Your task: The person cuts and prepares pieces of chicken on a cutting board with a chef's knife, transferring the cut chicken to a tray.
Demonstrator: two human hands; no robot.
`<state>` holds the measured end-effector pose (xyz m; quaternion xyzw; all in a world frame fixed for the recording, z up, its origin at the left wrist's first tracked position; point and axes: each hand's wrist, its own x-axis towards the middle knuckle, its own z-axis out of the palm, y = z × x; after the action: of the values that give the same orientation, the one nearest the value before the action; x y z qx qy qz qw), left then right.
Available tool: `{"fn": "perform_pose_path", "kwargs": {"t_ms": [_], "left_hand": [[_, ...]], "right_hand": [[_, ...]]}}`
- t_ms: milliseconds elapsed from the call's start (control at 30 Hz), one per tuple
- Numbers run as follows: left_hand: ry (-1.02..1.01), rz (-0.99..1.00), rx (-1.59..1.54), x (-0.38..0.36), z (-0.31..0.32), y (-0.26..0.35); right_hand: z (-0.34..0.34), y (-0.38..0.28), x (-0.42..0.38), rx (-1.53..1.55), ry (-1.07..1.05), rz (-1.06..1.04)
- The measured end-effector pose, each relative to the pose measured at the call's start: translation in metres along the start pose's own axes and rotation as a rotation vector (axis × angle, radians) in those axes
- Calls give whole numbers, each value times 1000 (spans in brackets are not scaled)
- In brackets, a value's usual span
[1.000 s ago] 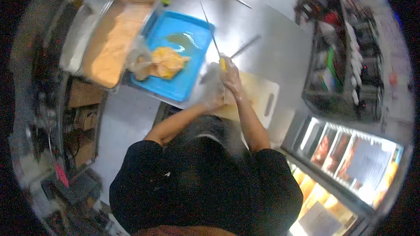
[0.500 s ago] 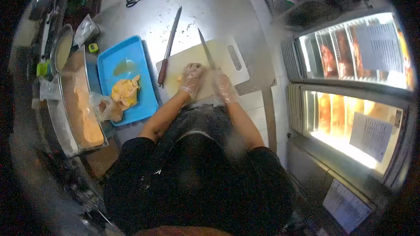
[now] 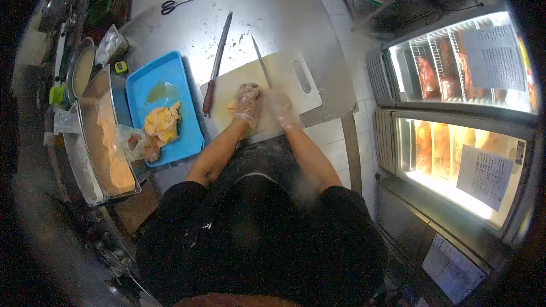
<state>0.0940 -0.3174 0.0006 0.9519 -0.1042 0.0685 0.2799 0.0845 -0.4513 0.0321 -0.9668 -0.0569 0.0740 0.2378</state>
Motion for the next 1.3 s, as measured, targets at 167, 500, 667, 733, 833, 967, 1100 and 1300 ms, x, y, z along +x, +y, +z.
{"fn": "perform_pose_path", "kwargs": {"t_ms": [167, 500, 667, 733, 833, 967, 1100, 1300], "left_hand": [[-47, -69, -18, 4, -1, 3], [-102, -39, -137, -10, -11, -4], [177, -34, -186, -26, -25, -11], [48, -74, -137, -31, -29, -15], [11, -70, -44, -30, -32, -23], [80, -81, -94, -17, -33, -1], [50, -69, -80, -18, -8, -20], [-40, -125, 50, -14, -17, -14]], "right_hand": [[26, 51, -77, 97, 28, -20], [5, 14, -27, -91, -44, 107], [31, 26, -11, 48, -28, -11], [35, 27, -28, 41, -52, -42], [28, 40, -37, -24, -73, -24], [15, 20, -29, 94, 24, -50], [21, -10, -9, 75, -46, 97], [45, 54, -96, -53, 20, -142]]}}
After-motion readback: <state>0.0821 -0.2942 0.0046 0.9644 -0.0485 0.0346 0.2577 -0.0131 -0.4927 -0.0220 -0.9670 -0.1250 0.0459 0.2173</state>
